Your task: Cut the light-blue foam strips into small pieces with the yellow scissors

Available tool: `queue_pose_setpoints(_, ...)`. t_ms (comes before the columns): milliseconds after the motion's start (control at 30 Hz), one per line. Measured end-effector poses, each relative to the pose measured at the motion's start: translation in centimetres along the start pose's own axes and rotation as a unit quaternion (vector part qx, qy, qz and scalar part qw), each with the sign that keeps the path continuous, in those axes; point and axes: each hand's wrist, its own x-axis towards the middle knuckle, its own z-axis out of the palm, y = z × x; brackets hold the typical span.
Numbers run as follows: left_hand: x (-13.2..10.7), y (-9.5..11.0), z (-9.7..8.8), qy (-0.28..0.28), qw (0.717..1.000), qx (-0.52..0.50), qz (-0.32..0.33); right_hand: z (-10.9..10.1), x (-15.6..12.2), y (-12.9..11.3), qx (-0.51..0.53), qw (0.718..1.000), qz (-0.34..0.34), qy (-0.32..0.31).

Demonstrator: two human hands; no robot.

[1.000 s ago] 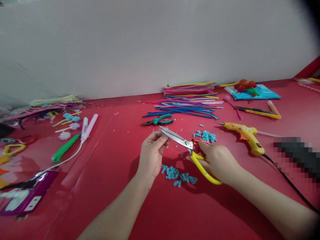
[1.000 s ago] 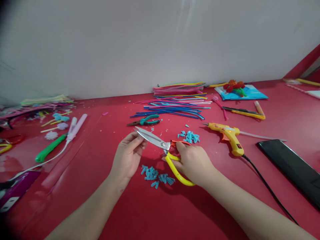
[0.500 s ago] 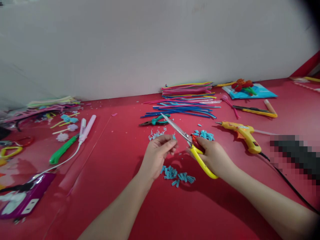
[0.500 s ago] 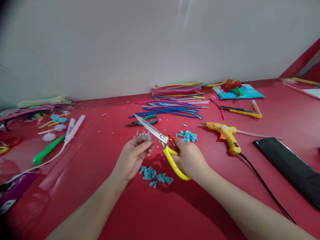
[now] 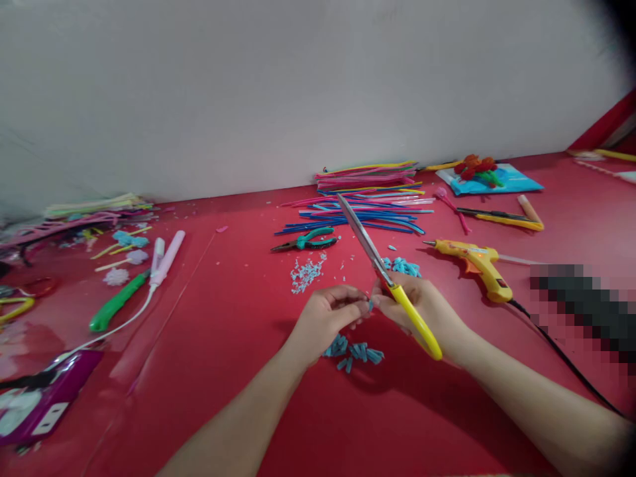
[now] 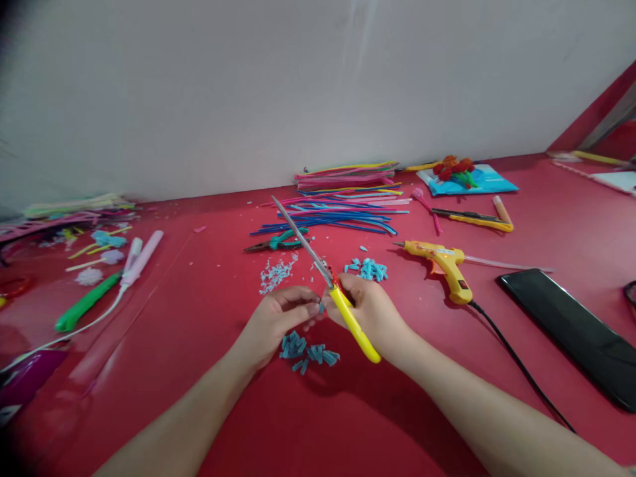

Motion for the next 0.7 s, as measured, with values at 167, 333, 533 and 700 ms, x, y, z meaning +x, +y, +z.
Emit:
queue_pose_setpoints(167,0.0,0.0,0.2,0.015,0.999,0.038,0.006,0.0,0.2,0.3,-0.103,0.994,-0.028,0.014)
queue_pose_setpoints(333,0.3,0.0,-0.5,0.101,0.993,-0.024,0.062,-0.6,0.3,0.6,-0.272,0.959,-0.062,0.049)
queue_pose_setpoints(533,0.9,0.2,-1.8,0.201,0.961,-0.144,0.122,-0.5,0.0,1.2,-0.463,0.882,-0.073,0.052)
queue_pose_setpoints(700,0.8,0.2,-2.0,0.214,0.954,-0.160,0.140,-0.2,0.0,1.8,-0.525,0.845,-0.087,0.056)
